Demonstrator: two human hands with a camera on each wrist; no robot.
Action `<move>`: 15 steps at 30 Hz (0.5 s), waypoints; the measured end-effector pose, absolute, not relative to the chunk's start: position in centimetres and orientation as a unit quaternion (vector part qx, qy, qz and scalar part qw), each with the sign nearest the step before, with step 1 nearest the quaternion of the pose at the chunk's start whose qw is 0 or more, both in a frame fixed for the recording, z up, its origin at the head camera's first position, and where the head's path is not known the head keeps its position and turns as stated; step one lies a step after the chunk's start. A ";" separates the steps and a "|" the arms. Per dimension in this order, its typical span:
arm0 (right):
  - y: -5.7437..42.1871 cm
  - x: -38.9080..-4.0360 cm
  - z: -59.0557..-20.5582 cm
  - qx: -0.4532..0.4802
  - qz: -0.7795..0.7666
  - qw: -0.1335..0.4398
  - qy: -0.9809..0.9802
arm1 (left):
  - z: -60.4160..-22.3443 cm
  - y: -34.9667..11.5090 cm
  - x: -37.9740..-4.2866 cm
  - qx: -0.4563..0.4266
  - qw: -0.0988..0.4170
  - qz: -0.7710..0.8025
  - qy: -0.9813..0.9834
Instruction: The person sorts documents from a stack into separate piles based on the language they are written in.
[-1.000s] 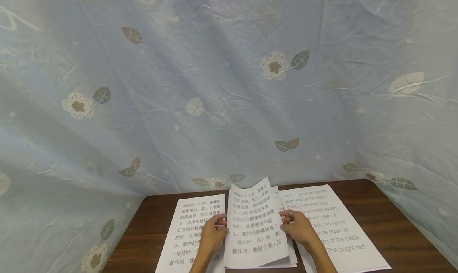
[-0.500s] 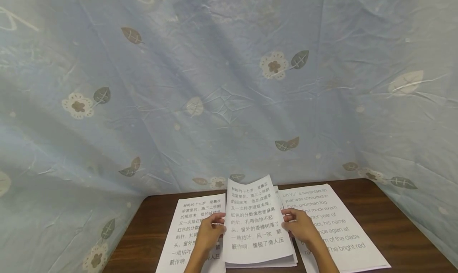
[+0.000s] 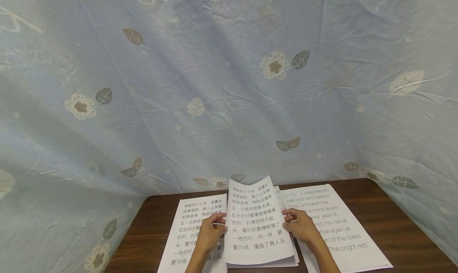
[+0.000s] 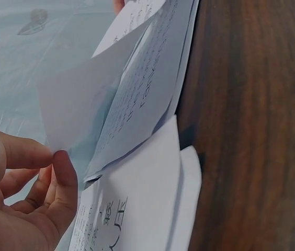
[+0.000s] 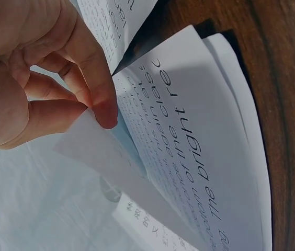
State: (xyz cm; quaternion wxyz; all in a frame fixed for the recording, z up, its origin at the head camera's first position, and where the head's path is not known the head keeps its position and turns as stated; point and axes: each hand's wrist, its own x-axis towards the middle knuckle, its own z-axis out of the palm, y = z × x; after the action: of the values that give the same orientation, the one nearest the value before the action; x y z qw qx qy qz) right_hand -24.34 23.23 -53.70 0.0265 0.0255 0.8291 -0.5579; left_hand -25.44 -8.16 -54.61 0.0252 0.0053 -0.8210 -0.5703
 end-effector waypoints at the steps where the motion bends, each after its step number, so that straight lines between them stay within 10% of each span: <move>1: 23.2 -24.3 -53.7 0.024 -0.556 0.027 0.830 | -54.6 -8.2 -25.5 0.007 0.024 -0.570 -0.821; 15: 20.8 -24.2 -54.2 0.041 -0.574 0.032 0.817 | -53.9 -10.1 -25.5 0.002 0.030 -0.569 -0.822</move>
State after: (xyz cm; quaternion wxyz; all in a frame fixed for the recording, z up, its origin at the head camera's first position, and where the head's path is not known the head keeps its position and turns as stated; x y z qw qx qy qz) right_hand -24.16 20.82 -54.18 0.0316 0.0414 0.8173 -0.5738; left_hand -25.51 -10.12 -53.89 0.0299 0.0023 -0.8221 -0.5685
